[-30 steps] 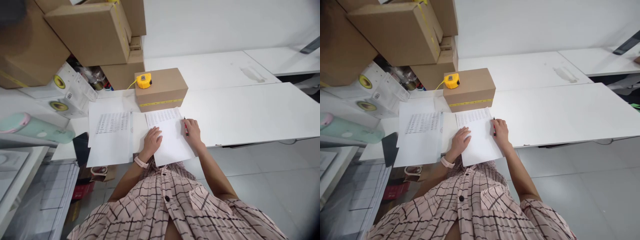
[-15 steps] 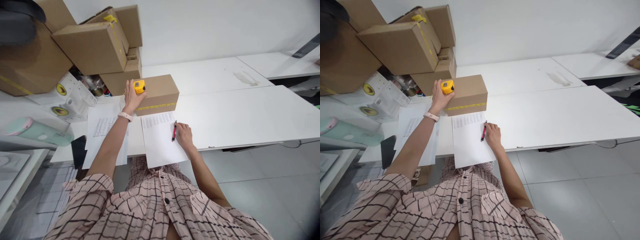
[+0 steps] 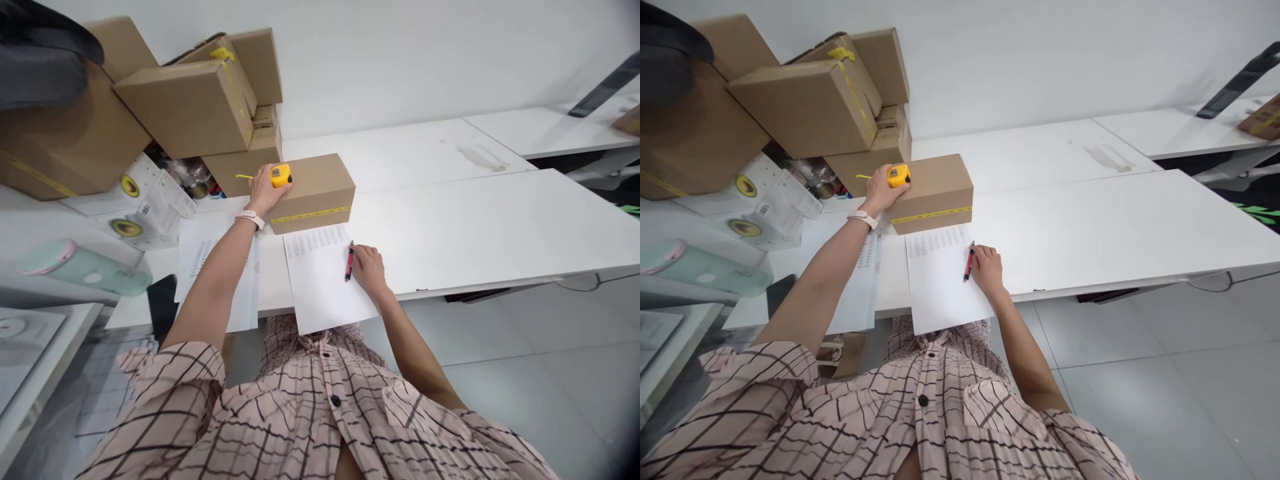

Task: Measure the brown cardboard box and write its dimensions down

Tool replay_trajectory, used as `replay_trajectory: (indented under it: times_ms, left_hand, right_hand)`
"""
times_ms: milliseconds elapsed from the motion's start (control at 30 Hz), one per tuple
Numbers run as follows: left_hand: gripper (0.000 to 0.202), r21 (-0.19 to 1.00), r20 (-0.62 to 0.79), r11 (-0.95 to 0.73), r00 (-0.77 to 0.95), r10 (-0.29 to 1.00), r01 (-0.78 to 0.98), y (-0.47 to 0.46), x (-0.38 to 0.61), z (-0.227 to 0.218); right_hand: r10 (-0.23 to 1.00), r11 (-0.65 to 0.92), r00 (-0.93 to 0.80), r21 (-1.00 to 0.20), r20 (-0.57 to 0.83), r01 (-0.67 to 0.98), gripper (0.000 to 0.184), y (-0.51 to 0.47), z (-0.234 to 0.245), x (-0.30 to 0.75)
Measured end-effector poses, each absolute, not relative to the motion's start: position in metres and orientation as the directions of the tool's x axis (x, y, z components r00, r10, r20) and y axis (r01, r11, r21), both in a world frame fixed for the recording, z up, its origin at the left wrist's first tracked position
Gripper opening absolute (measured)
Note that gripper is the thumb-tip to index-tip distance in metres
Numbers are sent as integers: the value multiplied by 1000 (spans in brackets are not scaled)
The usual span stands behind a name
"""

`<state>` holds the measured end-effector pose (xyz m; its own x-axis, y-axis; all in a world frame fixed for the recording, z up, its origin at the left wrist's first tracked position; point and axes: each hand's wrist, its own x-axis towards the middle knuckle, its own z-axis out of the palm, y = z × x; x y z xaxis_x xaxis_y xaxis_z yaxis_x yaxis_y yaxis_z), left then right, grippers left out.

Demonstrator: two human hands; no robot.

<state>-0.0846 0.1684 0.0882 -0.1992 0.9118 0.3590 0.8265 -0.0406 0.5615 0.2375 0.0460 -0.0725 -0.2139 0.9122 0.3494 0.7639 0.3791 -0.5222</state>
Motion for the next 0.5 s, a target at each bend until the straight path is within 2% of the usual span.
replay_trajectory:
  times_ms: [133,200,233,300,367,433,500]
  left_hand:
    - [57,547,448,-111,-178,876,830,146,-63,108]
    - [50,620,451,-218,-115,885,754,131,-48,122]
    - [46,672,432,-273,-66,899,689,125,-40,129]
    - [40,764,394,-352,41,918,540,115,-24,141]
    - [35,815,386,-386,92,918,432,111,-13,148]
    - [33,838,394,-392,77,916,380,110,-10,152]
    - [33,852,392,-379,41,919,362,110,-15,152]
  right_hand:
    - [923,338,-100,-658,371,673,39,49,-59,238]
    - [932,314,-12,-791,362,525,36,58,-35,233]
    - [941,304,17,-864,339,401,36,66,-18,229]
    - [971,236,-64,-969,232,76,44,83,24,218]
    - [964,131,-212,-979,163,-156,53,100,67,205]
    - [934,40,-335,-968,125,-250,55,112,102,195]
    - [922,-8,-375,-962,98,-272,51,118,124,189]
